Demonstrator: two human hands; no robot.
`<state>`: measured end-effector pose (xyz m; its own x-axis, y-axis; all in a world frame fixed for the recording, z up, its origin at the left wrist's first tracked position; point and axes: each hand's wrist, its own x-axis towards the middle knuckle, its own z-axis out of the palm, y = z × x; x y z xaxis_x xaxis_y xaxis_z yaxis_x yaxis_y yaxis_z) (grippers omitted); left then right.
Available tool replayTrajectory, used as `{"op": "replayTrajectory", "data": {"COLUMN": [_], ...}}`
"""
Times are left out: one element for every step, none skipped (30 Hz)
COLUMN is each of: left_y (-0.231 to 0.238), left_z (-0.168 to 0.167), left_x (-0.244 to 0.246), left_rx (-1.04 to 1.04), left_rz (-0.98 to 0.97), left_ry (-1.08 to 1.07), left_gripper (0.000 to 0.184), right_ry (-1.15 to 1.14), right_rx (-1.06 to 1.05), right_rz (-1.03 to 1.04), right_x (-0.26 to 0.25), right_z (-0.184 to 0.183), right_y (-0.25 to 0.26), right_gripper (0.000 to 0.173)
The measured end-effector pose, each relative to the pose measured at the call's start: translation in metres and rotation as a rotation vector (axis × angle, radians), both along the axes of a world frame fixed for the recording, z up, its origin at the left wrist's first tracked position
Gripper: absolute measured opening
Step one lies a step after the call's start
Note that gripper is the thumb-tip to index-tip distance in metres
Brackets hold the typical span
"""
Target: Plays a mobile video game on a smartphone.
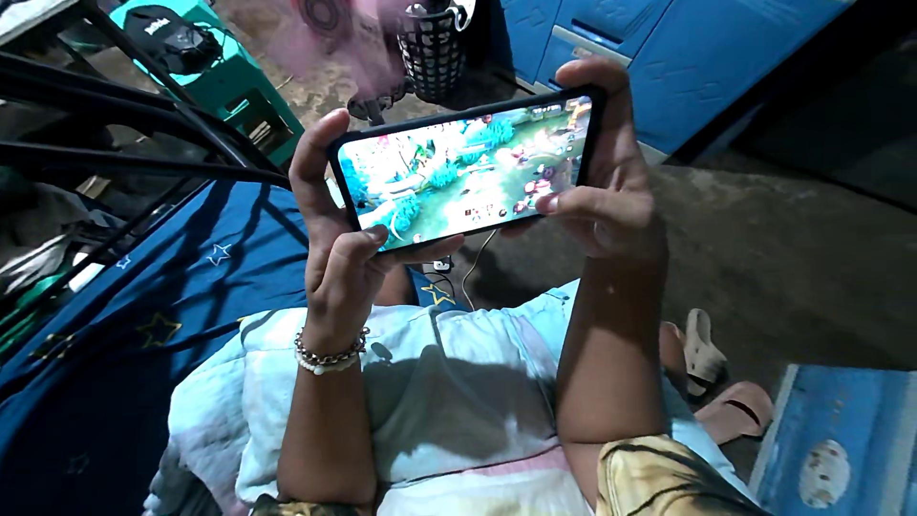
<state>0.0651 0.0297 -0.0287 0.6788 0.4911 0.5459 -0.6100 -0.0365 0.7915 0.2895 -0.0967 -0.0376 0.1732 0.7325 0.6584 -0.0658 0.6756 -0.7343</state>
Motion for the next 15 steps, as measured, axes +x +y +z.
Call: {"op": "replayTrajectory", "data": {"left_y": [0.0001, 0.0, -0.0001, -0.0002, 0.0, 0.0001, 0.0003, 0.0006, 0.0006, 0.0006, 0.0009, 0.0013, 0.0014, 0.0014, 0.0011], "left_z": [0.0002, 0.0005, 0.0009, 0.0011, 0.0011, 0.001, 0.0011, 0.0011, 0.0013, 0.0013, 0.001, 0.0008, 0.0007, 0.0009, 0.0013], "left_x": [-0.0001, -0.0001, 0.0001, 0.0001, -0.0001, -0.0002, -0.0003, -0.0007, -0.0009, -0.001, -0.0012, -0.0014, -0.0013, -0.0014, -0.0018], "left_rx": [0.007, 0.01, 0.013, 0.013, 0.013, 0.019, 0.023, 0.019, 0.02, 0.015, 0.013, 0.018, 0.014, 0.01, 0.015], "left_rz": [0.003, 0.003, 0.001, -0.004, -0.009, -0.006, -0.002, -0.004, -0.002, -0.005, -0.015, -0.023, -0.031, -0.039, -0.044], "left_ry": [0.004, 0.005, 0.005, 0.004, 0.005, 0.01, 0.017, 0.021, 0.027, 0.027, 0.023, 0.021, 0.014, 0.012, 0.02], "left_gripper": [0.067, 0.067, 0.067, 0.067, 0.067, 0.068, 0.069, 0.069, 0.07, 0.071, 0.071, 0.072, 0.073, 0.074, 0.074], "right_ry": [-0.004, 0.0, -0.006, -0.009, -0.01, -0.013, -0.005, 0.001, -0.007, -0.015, -0.008, 0.001, 0.014, 0.029, 0.037], "right_rx": [0.003, 0.005, 0.005, 0.005, 0.006, 0.01, 0.01, 0.011, 0.012, 0.014, 0.014, 0.012, 0.007, 0.002, -0.001], "right_rz": [0.005, 0.007, 0.011, 0.013, 0.016, 0.019, 0.021, 0.025, 0.026, 0.028, 0.027, 0.026, 0.029, 0.033, 0.034], "right_x": [0.0004, 0.0004, 0.0006, 0.0009, 0.0014, 0.002, 0.0018, 0.0015, 0.002, 0.0026, 0.0029, 0.0029, 0.003, 0.0029, 0.0032], "right_z": [-0.0003, -0.0003, -0.0002, -0.0001, -0.0002, -0.0006, -0.0005, -0.0003, -0.0003, -0.0005, -0.0009, -0.0012, -0.001, -0.0003, -0.0001], "right_y": [0.0002, 0.0004, 0.0001, 0.0, 0.0001, 0.0004, 0.0005, 0.0004, 0.0003, 0.0004, 0.0005, 0.0006, 0.0003, 0.0, -0.0001], "right_gripper": [0.075, 0.075, 0.075, 0.075, 0.075, 0.075, 0.074, 0.073, 0.073, 0.073, 0.074, 0.073, 0.073, 0.073, 0.074]}}
